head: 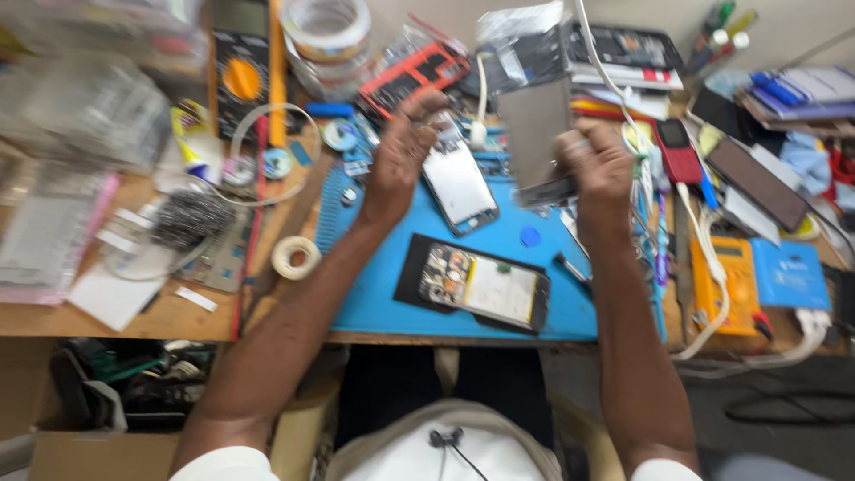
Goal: The person repairs a disassembled smartphone at a workbench. They apply adhesive tape to the phone's internal frame, press components into place, power the phone on and test the screen with the camera app, then fit the back cover and press along its edges to seal the phone closed.
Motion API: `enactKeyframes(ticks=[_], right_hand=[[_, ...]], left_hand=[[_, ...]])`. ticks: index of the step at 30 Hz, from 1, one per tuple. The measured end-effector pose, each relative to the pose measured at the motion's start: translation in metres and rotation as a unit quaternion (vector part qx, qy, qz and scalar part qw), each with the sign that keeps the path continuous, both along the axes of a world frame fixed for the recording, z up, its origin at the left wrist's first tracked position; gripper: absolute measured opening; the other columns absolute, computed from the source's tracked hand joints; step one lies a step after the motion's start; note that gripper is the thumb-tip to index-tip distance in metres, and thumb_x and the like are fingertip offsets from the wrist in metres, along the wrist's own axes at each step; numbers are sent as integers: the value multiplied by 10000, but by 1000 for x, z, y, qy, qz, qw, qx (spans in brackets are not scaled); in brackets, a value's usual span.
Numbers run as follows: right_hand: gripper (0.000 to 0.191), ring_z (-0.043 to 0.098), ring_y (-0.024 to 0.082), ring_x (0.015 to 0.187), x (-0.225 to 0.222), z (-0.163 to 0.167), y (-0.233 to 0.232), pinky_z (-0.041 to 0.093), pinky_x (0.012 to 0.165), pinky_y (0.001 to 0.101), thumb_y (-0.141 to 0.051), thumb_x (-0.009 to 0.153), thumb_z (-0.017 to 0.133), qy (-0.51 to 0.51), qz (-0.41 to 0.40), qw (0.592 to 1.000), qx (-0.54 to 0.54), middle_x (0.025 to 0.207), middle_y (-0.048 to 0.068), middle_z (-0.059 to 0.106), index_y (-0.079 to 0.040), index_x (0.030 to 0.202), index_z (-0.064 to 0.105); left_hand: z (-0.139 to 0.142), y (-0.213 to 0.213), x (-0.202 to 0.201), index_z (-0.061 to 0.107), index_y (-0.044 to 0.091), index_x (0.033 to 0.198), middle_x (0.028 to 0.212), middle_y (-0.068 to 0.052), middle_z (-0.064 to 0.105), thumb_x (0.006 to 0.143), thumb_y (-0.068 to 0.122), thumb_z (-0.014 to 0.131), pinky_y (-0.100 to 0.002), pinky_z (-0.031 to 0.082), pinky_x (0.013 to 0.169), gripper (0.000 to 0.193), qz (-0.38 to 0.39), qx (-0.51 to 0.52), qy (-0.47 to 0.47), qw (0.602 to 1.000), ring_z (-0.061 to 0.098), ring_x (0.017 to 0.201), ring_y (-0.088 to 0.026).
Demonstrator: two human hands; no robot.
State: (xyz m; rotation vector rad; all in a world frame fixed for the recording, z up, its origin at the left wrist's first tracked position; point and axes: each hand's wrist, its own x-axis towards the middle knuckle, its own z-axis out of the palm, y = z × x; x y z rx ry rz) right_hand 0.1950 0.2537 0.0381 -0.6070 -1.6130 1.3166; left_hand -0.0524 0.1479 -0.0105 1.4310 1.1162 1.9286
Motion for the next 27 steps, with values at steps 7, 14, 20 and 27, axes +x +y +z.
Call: enactKeyframes(ticks=[7,14,20,27], right_hand=[[132,564,42,664,182,34,12,423,534,197,-75,1119,613,168,-206,964,-1,944,16,685,-9,1232,636],[240,590,56,637,284,28,58,458,550,200,-40,1041,601,-90,-278,955,-42,927,35,713,42,1250,686],[241,596,58,652,316,33,102,486,588,197,-39,1064,630,-101,-293,951,-10,923,24,706,14,1275,734],[139,571,115,680,428,234,73,457,558,271,-10,1104,678,174,-548,744,339,991,76,714,40,1232,701]], left_hand=[[35,-24,8,522,19,1478,1379,-108,654,1039,-62,642,-318,570,1018,463,92,-42,104,989,633,1213,-163],[52,-36,27,562,3,1449,1322,-157,657,1001,-18,717,-361,565,1013,474,139,-33,258,956,678,1195,-233],[32,-33,11,579,4,1422,1307,-154,689,1008,-53,714,-360,551,1013,439,151,-56,228,960,674,1135,-231],[25,-16,19,580,-55,1332,1256,-183,696,986,-12,749,-326,566,969,387,174,-50,248,952,694,1134,-219]])
